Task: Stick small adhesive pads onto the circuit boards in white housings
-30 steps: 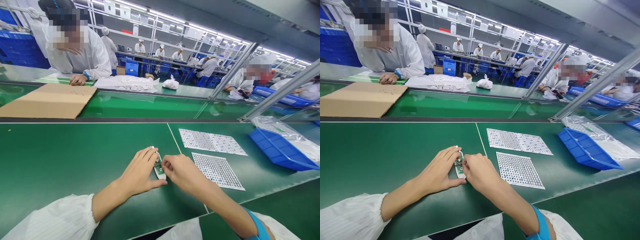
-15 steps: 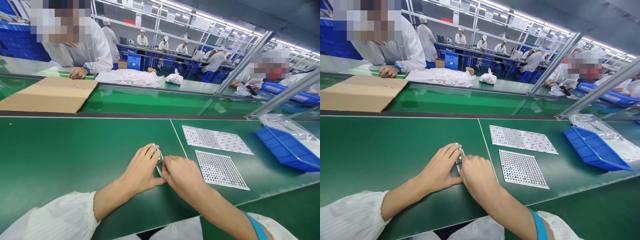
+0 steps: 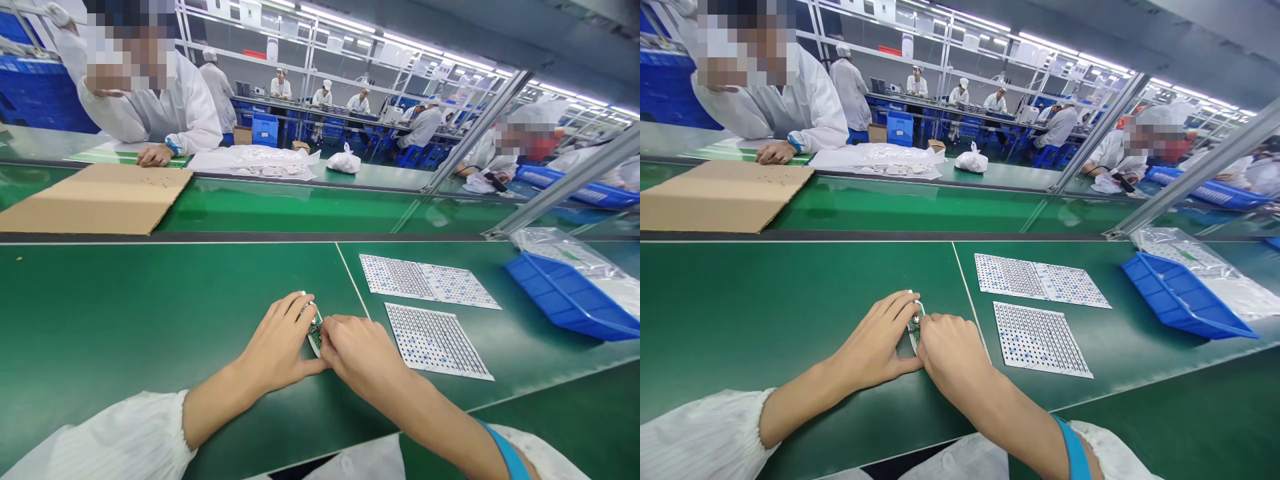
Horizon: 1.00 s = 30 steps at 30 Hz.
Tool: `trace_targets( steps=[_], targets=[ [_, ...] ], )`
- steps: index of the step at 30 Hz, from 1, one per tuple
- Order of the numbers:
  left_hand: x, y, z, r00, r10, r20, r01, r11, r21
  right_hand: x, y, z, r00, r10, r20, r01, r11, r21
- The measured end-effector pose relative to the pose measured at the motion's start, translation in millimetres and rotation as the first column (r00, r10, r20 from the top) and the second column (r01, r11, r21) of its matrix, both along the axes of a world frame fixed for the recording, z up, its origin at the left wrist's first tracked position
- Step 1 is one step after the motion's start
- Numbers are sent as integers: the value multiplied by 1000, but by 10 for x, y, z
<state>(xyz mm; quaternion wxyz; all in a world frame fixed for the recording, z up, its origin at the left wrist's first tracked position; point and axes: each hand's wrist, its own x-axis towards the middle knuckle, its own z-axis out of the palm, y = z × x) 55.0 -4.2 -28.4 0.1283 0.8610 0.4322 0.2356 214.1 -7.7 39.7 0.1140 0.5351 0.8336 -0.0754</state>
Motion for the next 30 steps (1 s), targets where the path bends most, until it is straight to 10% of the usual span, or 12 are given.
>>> trace_targets(
  steps=[19, 30],
  targets=[
    [-12, -4, -5, 1000, 8, -9, -8, 1000, 4, 48, -35, -79, 998, 27, -52, -24, 998, 52],
    [-32, 7, -22, 999, 44, 13, -44, 999, -11, 508, 599, -199, 983, -62, -173, 93, 980, 177]
  ],
)
